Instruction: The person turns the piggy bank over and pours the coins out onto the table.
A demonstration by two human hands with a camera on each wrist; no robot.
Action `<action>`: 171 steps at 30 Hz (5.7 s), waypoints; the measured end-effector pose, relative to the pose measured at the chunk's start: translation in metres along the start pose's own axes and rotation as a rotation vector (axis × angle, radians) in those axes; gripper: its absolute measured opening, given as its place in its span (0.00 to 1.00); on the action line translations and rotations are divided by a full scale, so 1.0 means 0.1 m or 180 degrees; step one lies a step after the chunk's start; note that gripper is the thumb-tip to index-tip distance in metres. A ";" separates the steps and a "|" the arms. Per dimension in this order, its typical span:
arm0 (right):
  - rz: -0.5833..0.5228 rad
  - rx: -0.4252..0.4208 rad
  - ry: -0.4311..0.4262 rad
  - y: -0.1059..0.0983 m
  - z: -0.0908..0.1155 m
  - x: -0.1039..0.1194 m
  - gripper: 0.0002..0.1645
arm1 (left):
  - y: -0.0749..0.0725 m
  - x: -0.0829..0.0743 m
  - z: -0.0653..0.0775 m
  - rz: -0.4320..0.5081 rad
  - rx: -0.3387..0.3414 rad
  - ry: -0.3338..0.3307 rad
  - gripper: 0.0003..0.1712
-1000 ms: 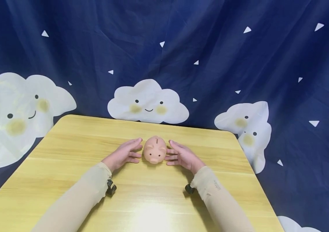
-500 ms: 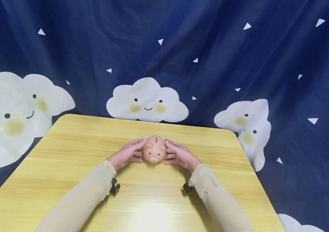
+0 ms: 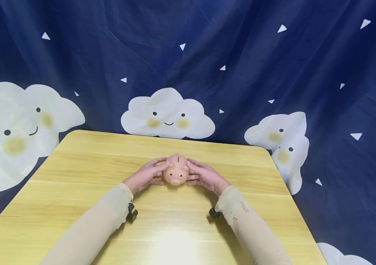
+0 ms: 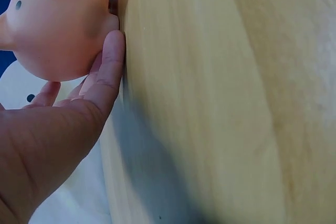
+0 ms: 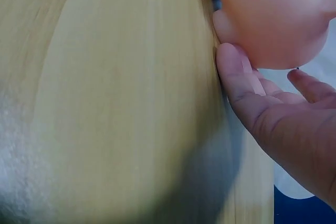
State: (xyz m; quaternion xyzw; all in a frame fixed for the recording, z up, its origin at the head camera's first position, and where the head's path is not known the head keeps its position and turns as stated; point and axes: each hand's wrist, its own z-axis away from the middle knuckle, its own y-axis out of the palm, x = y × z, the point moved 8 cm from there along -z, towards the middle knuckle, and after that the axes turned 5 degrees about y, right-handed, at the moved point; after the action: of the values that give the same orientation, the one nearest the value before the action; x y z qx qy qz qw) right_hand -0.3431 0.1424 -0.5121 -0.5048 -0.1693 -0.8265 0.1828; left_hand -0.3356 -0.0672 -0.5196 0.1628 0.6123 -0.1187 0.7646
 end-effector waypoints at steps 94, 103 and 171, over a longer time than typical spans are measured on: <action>-0.0199 0.0237 -0.0183 0.18 0.07 0.14 0.52 | 0.29 -0.44 0.16 -0.1026 0.0079 0.0814 0.64; -0.0408 0.0509 -0.0020 0.30 0.11 0.12 0.52 | 0.30 -0.54 0.23 -0.1659 -0.0021 0.1249 0.75; 0.0931 0.0046 -0.1054 0.33 0.23 0.35 0.66 | 0.25 -0.48 0.23 -0.0879 0.0353 0.0829 0.70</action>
State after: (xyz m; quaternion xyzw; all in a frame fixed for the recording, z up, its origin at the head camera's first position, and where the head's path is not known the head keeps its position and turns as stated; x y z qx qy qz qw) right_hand -0.3248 0.1197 -0.4673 -0.6514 -0.1279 -0.6959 0.2741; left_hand -0.3159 -0.0540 -0.4660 0.1330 0.7151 -0.2339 0.6452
